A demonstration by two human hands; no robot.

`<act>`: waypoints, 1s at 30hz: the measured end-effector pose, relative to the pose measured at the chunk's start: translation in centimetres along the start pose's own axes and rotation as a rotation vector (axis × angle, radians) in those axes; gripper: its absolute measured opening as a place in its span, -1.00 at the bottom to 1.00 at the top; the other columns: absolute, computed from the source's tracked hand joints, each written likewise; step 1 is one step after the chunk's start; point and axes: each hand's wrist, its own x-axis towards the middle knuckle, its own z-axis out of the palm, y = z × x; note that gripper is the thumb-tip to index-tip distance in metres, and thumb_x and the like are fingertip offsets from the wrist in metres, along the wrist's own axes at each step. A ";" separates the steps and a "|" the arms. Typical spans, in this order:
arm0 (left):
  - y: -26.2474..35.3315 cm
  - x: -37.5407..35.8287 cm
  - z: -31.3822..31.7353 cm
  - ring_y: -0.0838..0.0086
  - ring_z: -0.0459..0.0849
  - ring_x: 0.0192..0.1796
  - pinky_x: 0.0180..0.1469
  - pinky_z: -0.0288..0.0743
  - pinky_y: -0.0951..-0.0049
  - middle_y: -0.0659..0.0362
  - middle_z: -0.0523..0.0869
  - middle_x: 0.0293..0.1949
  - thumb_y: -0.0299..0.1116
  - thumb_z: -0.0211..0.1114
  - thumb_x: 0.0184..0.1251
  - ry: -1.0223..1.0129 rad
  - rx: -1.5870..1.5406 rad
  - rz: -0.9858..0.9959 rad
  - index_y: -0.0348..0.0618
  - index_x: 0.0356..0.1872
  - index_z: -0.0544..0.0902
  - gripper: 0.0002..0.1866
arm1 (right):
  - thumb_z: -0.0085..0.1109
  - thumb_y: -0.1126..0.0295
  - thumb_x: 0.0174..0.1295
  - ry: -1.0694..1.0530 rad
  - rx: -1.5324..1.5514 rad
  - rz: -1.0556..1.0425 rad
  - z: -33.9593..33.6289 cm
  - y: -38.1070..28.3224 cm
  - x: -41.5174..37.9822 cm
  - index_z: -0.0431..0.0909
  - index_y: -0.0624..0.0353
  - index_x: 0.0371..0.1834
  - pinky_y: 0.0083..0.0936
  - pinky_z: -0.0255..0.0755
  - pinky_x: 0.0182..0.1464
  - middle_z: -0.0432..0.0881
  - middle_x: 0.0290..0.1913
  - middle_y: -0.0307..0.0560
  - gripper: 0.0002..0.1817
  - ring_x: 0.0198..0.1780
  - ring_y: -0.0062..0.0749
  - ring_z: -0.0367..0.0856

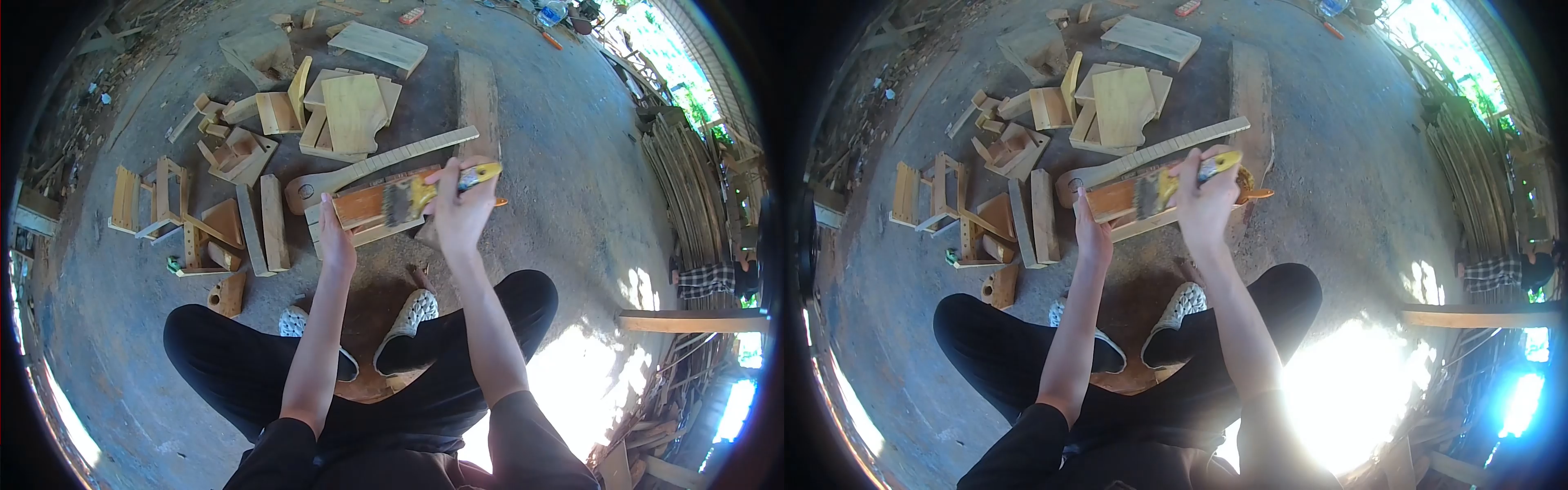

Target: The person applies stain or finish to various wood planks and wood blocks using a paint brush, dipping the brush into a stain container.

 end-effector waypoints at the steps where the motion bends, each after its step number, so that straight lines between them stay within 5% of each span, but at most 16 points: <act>1: 0.2 -0.1 0.2 0.17 0.48 0.55 0.54 0.41 -0.11 -0.01 0.47 0.48 0.28 -0.02 0.74 0.001 0.000 -0.001 -0.18 0.60 0.30 -0.22 | 0.13 0.52 0.61 0.028 -0.051 -0.040 -0.8 0.0 0.5 0.28 0.20 0.02 -0.54 0.55 -0.61 0.76 -0.37 0.04 -0.82 -0.54 -0.49 0.71; 5: 0.5 -0.3 0.6 0.18 0.48 0.55 0.56 0.38 -0.10 0.00 0.48 0.48 0.28 0.00 0.73 0.034 0.003 -0.025 -0.18 0.60 0.31 -0.22 | 0.16 0.50 0.60 0.160 -0.462 -0.201 -3.2 -0.4 2.3 0.33 0.18 -0.08 -0.46 0.56 -0.57 0.77 -0.38 0.04 -0.84 -0.51 -0.46 0.75; 9: 0.5 -0.3 0.8 0.21 0.49 0.54 0.55 0.39 -0.08 0.02 0.49 0.47 0.27 0.02 0.73 0.070 0.008 -0.016 -0.16 0.58 0.35 -0.24 | 0.17 0.51 0.58 0.201 -0.461 -0.426 -2.4 -0.4 1.6 0.32 0.18 -0.05 -0.49 0.56 -0.57 0.78 -0.38 0.05 -0.82 -0.52 -0.47 0.75; 11: 0.2 -0.1 0.8 0.22 0.50 0.53 0.54 0.39 -0.07 0.03 0.50 0.47 0.27 0.02 0.73 0.066 -0.011 -0.024 -0.16 0.58 0.36 -0.25 | 0.20 0.53 0.57 0.049 0.037 -0.079 -0.5 -1.5 -0.3 0.30 0.17 -0.01 -0.53 0.56 -0.57 0.78 -0.36 0.03 -0.79 -0.53 -0.49 0.73; 15: -0.2 0.3 -0.1 0.15 0.46 0.57 0.55 0.31 -0.24 0.06 0.45 0.52 0.20 0.07 0.73 0.009 -0.061 -0.023 -0.01 0.55 0.32 -0.36 | 0.21 0.55 0.56 -0.102 0.042 -0.030 0.9 -0.8 -1.7 0.29 0.17 0.01 -0.57 0.54 -0.58 0.79 -0.33 0.04 -0.76 -0.56 -0.53 0.71; 24: 0.0 -0.2 0.3 0.11 0.39 0.62 0.58 0.29 -0.22 0.06 0.39 0.56 0.22 0.06 0.73 0.031 -0.012 -0.028 -0.04 0.62 0.27 -0.29 | 0.27 0.47 0.54 0.122 -0.456 -0.230 -4.3 0.5 2.9 0.41 0.14 -0.03 -0.38 0.65 -0.40 0.79 -0.40 0.00 -0.82 -0.44 -0.37 0.83; 26: 0.1 -0.6 0.9 0.18 0.46 0.56 0.57 0.32 -0.13 0.06 0.47 0.50 0.26 0.05 0.72 0.077 0.003 -0.021 -0.08 0.58 0.33 -0.28 | 0.26 0.48 0.54 0.224 -0.801 -0.523 -4.9 0.4 2.9 0.41 0.15 -0.02 -0.42 0.63 -0.40 0.79 -0.38 -0.03 -0.83 -0.42 -0.42 0.83; 30: 0.0 -0.3 0.7 0.25 0.54 0.49 0.55 0.37 -0.02 0.06 0.56 0.42 0.29 0.03 0.71 0.070 -0.002 -0.013 -0.13 0.54 0.40 -0.26 | 0.24 0.50 0.55 0.277 -0.219 -0.282 -3.3 0.5 1.0 0.40 0.14 -0.01 -0.46 0.60 -0.46 0.78 -0.38 -0.05 -0.83 -0.44 -0.48 0.80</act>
